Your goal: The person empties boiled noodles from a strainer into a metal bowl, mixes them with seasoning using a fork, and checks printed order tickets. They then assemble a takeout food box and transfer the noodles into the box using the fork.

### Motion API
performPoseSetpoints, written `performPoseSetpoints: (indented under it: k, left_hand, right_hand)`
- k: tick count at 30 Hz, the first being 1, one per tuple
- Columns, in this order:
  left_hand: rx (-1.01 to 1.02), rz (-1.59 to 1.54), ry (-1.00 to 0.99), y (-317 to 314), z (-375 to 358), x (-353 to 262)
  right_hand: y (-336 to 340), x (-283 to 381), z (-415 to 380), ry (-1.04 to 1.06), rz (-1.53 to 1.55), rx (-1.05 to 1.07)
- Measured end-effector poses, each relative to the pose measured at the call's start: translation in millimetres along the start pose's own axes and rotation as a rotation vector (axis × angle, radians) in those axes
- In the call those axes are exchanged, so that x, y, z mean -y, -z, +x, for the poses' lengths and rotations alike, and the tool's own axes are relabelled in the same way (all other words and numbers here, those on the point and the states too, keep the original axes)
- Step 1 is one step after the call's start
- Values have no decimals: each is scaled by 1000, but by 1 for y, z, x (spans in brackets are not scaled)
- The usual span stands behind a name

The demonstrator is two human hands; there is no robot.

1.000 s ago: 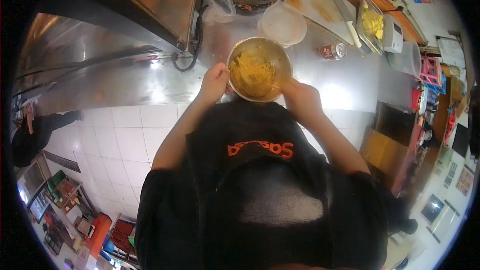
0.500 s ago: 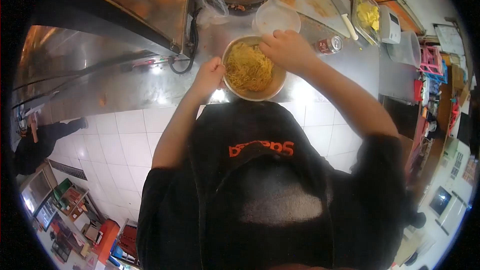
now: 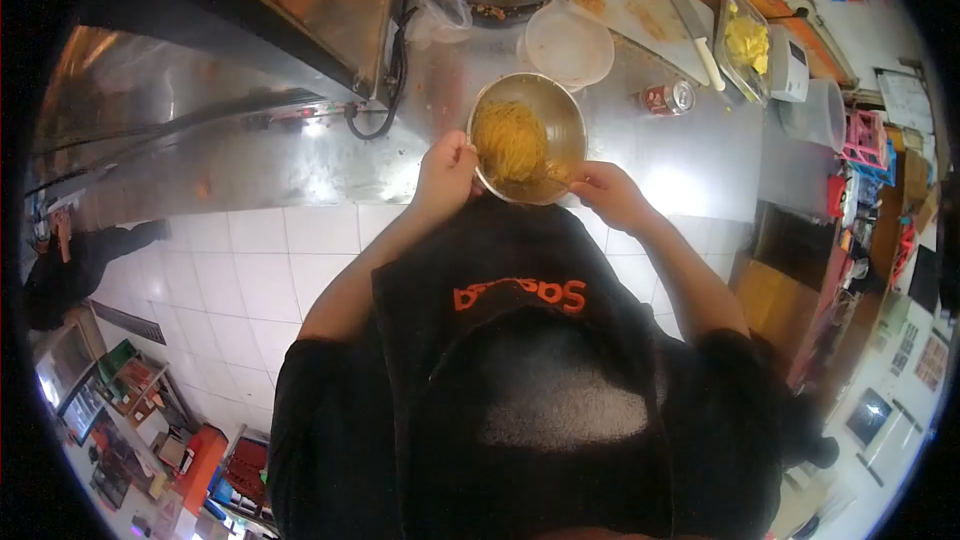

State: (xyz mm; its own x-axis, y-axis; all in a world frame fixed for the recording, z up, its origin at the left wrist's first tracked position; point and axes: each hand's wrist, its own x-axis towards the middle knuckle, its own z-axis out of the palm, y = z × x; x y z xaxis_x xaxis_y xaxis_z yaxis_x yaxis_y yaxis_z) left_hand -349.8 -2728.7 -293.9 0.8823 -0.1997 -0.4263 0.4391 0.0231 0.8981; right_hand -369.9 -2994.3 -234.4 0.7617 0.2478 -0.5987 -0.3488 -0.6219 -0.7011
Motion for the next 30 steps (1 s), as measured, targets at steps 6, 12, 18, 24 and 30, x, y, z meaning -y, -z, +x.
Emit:
performPoseSetpoints:
  k: [6, 12, 18, 24, 30]
  left_hand:
    - [-9, 67, 15, 2, -2, -5]
    - [-9, -23, 0, 7, 6, 6]
    - [33, -147, 62, 2, 13, 13]
    - [61, -67, -126, 13, 24, 56]
    - [124, -71, 43, 12, 33, 24]
  right_hand:
    - [6, -7, 6, -80, 11, -448]
    - [6, 21, 8, 43, -335, -298]
    - [-11, 39, 21, 164, -430, -282]
    - [37, 14, 19, 29, -707, -313]
    - [14, 29, 18, 175, -683, -348]
